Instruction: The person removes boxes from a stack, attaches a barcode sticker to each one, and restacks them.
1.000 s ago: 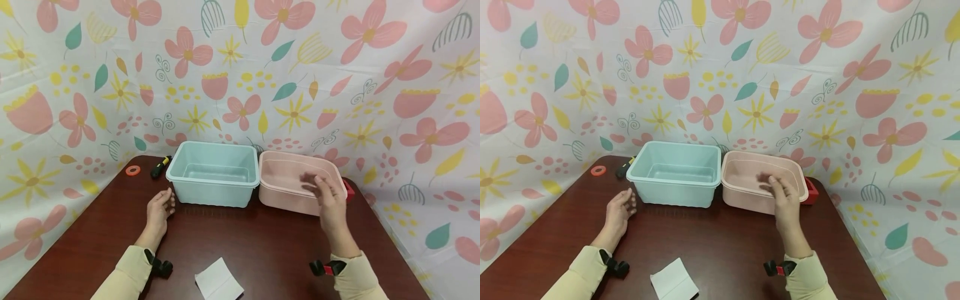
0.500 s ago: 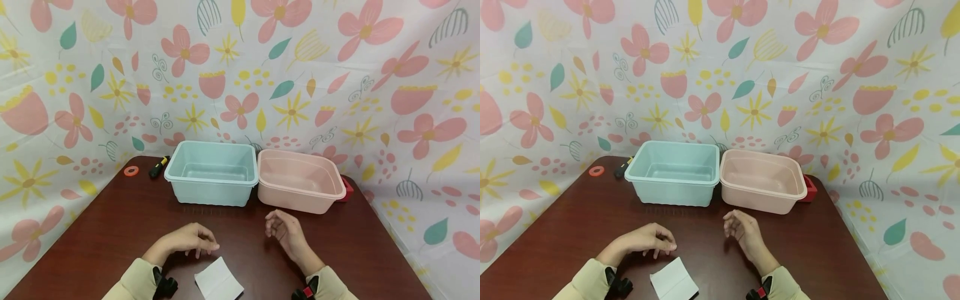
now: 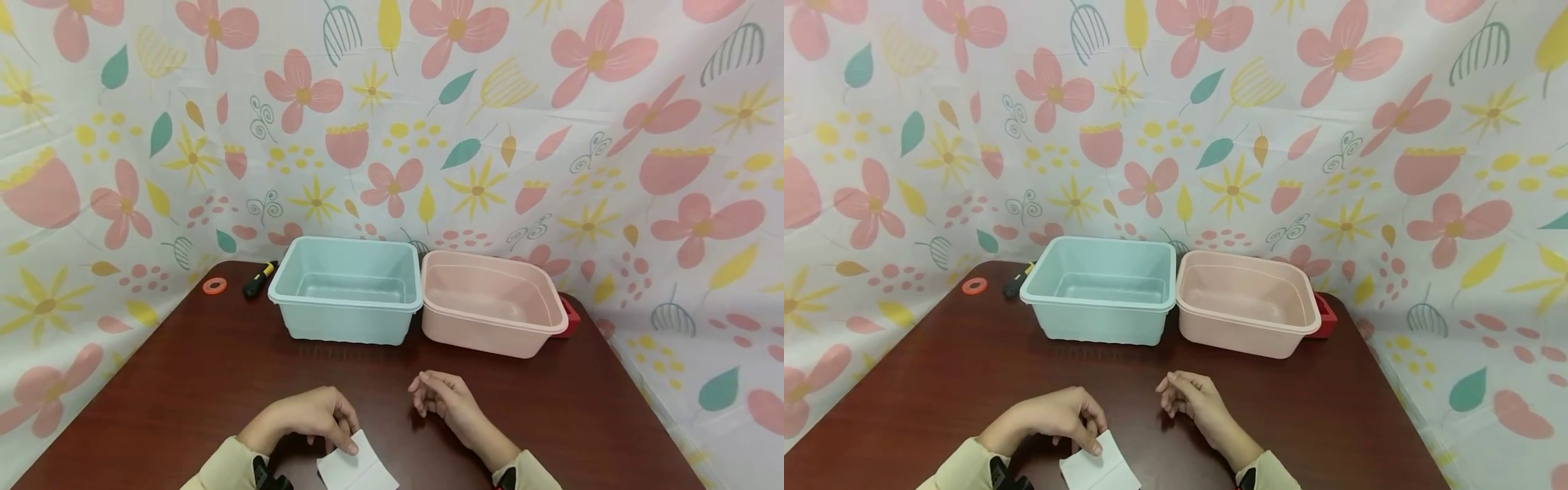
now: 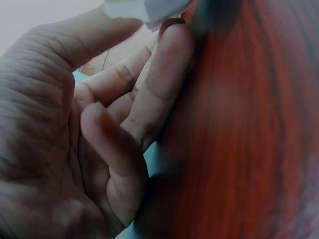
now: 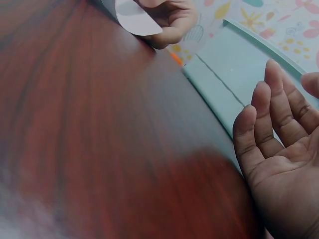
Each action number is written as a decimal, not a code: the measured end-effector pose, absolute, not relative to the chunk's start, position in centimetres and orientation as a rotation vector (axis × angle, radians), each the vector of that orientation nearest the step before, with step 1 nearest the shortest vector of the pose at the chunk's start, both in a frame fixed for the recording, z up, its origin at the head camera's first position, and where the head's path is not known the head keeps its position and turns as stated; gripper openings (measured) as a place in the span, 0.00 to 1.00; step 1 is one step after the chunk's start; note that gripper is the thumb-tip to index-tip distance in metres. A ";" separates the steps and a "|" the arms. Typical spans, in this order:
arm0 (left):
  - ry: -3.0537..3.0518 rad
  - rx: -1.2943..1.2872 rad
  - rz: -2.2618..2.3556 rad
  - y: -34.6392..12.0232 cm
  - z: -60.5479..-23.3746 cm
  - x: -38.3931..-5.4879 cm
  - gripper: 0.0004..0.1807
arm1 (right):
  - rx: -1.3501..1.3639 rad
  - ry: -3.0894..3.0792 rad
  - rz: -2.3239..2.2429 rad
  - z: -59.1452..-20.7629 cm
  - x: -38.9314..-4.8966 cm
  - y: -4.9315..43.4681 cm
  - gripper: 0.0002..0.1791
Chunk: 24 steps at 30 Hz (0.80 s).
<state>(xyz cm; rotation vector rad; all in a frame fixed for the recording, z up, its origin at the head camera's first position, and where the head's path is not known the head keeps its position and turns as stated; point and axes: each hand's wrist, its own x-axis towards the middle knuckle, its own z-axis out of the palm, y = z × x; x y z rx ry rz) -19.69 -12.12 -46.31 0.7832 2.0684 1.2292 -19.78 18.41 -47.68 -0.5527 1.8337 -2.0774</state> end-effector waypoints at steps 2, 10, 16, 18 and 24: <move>2.072 0.790 1.233 -12.0 -46.3 -19.6 0.08 | -0.551 1.844 -2.063 -47.7 -19.7 18.4 0.27; 2.039 0.877 1.255 -12.3 -46.6 -20.2 0.07 | -0.562 1.789 -2.086 -47.8 -19.7 16.9 0.23; 1.899 0.942 1.552 -12.4 -46.6 -20.9 0.10 | -0.568 1.794 -2.090 -48.3 -20.1 13.8 0.27; 1.863 0.975 1.684 -12.5 -46.6 -21.0 0.11 | -0.568 1.772 -2.075 -48.4 -20.3 12.9 0.27; 1.877 0.998 2.052 -12.6 -46.4 -21.3 0.03 | -0.608 1.672 -2.027 -48.4 -20.4 11.3 0.21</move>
